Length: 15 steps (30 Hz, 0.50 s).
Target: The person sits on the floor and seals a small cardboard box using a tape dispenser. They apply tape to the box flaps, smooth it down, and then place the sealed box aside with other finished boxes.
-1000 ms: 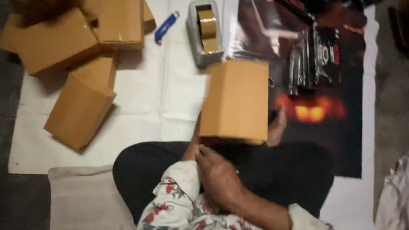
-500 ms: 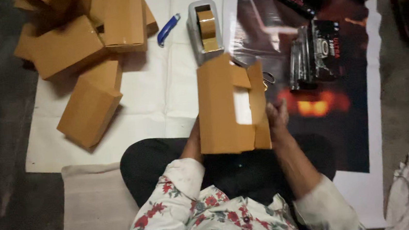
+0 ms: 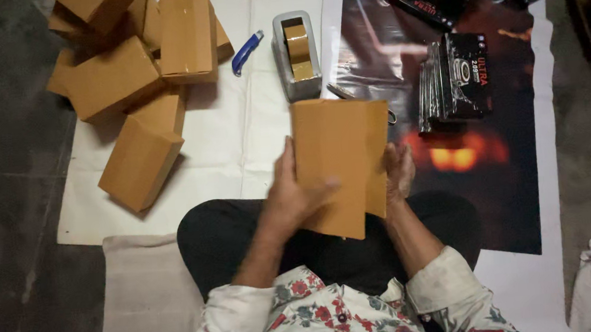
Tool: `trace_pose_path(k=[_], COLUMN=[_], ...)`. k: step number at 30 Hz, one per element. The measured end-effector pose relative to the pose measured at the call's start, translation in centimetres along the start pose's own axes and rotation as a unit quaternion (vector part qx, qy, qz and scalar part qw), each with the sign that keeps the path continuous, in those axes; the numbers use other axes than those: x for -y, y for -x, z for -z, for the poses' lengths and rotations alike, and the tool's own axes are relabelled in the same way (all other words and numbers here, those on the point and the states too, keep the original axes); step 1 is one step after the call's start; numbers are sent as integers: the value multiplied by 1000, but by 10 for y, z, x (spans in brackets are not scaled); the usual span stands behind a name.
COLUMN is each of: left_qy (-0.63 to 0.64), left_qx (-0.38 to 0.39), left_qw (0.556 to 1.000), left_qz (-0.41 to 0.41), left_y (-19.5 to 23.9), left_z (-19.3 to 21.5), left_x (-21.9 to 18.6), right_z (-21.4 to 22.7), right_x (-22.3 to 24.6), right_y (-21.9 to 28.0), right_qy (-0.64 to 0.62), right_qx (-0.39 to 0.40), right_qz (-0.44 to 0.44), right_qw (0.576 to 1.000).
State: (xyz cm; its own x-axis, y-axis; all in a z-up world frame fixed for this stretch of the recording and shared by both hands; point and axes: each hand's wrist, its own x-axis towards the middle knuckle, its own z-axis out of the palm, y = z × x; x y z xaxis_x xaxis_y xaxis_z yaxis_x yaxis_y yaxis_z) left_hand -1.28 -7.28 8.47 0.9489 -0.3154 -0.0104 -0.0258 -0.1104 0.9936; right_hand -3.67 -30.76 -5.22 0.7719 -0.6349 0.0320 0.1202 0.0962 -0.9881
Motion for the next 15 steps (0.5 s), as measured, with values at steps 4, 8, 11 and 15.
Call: trace_pose_path(k=[4, 8, 11, 15], left_qy=[-3, -86, -113, -153], left_qx=[-28, -47, -43, -45], left_qw=[999, 995, 991, 985], left_qz=[-28, 29, 54, -60], left_y=[7, 19, 17, 16], left_z=[-34, -47, -50, -51], left_x=[-40, -55, -56, -40], right_z=[8, 12, -2, -32], right_x=[-28, -25, 13, 69], right_y=[-15, -10, -1, 25], right_qy=[-264, -279, -335, -446], right_qx=[-2, 107, 210, 435], right_qz=[-104, -55, -124, -50], right_qw=[959, 953, 910, 780])
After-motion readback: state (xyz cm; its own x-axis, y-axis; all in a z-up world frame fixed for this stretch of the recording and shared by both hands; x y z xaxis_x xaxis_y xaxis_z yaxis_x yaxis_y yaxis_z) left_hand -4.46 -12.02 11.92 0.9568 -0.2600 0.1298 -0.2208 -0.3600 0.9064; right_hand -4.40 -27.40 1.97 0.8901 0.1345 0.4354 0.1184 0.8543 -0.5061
